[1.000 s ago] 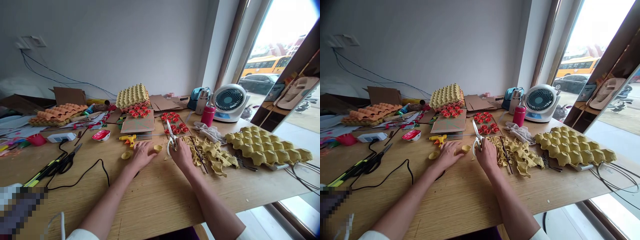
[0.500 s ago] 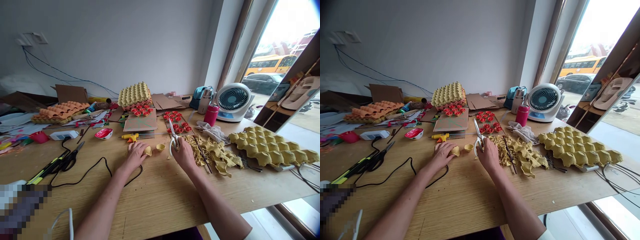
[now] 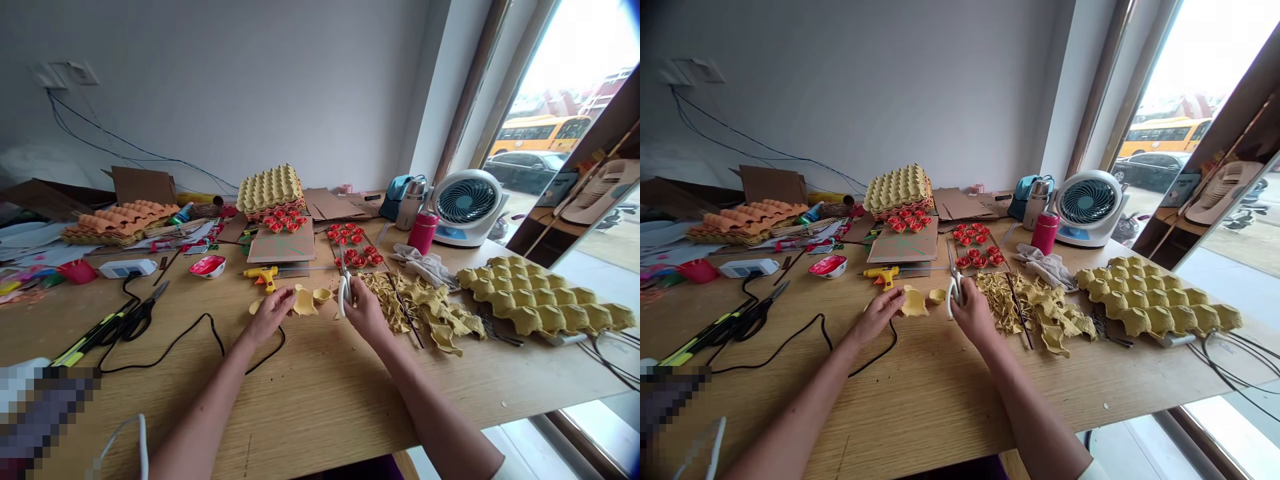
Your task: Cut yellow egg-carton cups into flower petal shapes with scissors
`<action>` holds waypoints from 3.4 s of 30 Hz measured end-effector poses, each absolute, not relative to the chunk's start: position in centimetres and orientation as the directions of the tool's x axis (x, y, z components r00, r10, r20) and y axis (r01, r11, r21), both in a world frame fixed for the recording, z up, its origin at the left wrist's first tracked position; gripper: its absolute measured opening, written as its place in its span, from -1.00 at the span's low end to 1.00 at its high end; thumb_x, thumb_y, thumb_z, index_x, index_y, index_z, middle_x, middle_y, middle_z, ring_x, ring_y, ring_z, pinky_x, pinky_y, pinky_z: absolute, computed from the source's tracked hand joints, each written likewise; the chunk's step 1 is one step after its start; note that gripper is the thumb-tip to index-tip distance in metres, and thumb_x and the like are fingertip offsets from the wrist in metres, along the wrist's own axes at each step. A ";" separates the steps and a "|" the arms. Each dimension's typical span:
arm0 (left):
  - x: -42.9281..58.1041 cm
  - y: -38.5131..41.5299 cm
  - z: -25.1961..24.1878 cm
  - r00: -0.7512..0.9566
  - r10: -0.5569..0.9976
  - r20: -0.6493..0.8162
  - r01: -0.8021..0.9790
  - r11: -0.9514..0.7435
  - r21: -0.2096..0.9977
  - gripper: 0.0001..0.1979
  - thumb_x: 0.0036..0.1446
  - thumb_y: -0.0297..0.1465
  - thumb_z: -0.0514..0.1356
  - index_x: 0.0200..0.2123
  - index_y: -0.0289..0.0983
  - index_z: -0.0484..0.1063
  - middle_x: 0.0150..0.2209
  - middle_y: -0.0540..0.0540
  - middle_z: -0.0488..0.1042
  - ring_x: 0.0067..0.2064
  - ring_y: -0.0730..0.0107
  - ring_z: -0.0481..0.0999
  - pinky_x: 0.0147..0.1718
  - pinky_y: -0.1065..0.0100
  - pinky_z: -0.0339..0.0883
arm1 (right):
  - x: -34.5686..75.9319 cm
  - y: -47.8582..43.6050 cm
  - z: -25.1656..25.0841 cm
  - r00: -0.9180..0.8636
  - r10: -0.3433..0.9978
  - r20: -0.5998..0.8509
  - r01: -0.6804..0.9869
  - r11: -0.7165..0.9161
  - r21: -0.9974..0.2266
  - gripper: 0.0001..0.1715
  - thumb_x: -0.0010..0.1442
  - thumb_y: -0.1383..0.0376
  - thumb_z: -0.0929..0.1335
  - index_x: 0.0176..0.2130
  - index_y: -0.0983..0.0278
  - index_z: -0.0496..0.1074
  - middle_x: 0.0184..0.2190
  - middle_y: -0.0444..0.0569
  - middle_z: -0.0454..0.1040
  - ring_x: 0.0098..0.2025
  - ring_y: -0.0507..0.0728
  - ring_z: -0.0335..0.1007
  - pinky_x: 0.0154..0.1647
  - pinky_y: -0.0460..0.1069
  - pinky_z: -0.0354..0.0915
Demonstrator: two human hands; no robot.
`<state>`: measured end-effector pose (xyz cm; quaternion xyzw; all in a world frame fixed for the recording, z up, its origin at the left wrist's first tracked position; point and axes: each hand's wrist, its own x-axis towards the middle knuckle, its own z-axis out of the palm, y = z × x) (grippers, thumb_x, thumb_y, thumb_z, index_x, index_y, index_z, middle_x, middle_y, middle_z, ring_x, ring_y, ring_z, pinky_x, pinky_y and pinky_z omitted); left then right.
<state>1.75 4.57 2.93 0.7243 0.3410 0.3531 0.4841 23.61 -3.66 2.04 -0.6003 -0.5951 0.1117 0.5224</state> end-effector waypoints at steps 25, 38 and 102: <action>6.3 5.6 -0.3 0.472 0.834 0.284 0.267 -0.443 0.856 -0.89 -0.06 -0.56 0.23 -0.44 -0.24 0.45 -0.11 -0.13 0.47 -0.05 0.18 0.47 0.04 0.14 0.32 | 26.7 -3.1 2.3 0.524 0.768 0.368 0.616 -0.044 -0.787 -0.86 0.13 0.27 0.32 -0.29 0.21 0.23 -0.48 -0.17 0.35 -0.46 0.08 0.26 -0.43 -0.08 0.08; 4.1 3.4 2.2 0.530 0.827 -0.187 -0.392 0.434 0.811 -0.80 0.10 -0.58 0.17 -0.18 -0.39 0.48 -0.17 -0.25 0.60 -0.21 0.40 0.61 -0.30 0.47 0.46 | 25.2 -2.8 1.1 0.447 0.833 0.327 0.763 -0.164 -0.625 -0.82 0.11 0.31 0.41 -0.29 0.22 0.31 -0.56 -0.15 0.35 -0.49 0.12 0.29 -0.42 -0.05 -0.05; 5.7 0.2 3.0 0.690 0.714 -0.119 -0.516 0.600 0.612 -0.69 -0.11 -0.55 0.45 -0.26 -0.33 0.49 -0.38 0.01 0.53 -0.65 0.78 0.23 -0.57 0.54 0.25 | 23.0 -4.1 2.7 0.074 0.975 0.208 -0.290 0.220 -0.931 -0.51 -0.06 0.11 0.56 -0.22 0.23 0.39 -0.40 -0.17 0.36 -0.37 0.05 0.23 -0.36 -0.05 0.19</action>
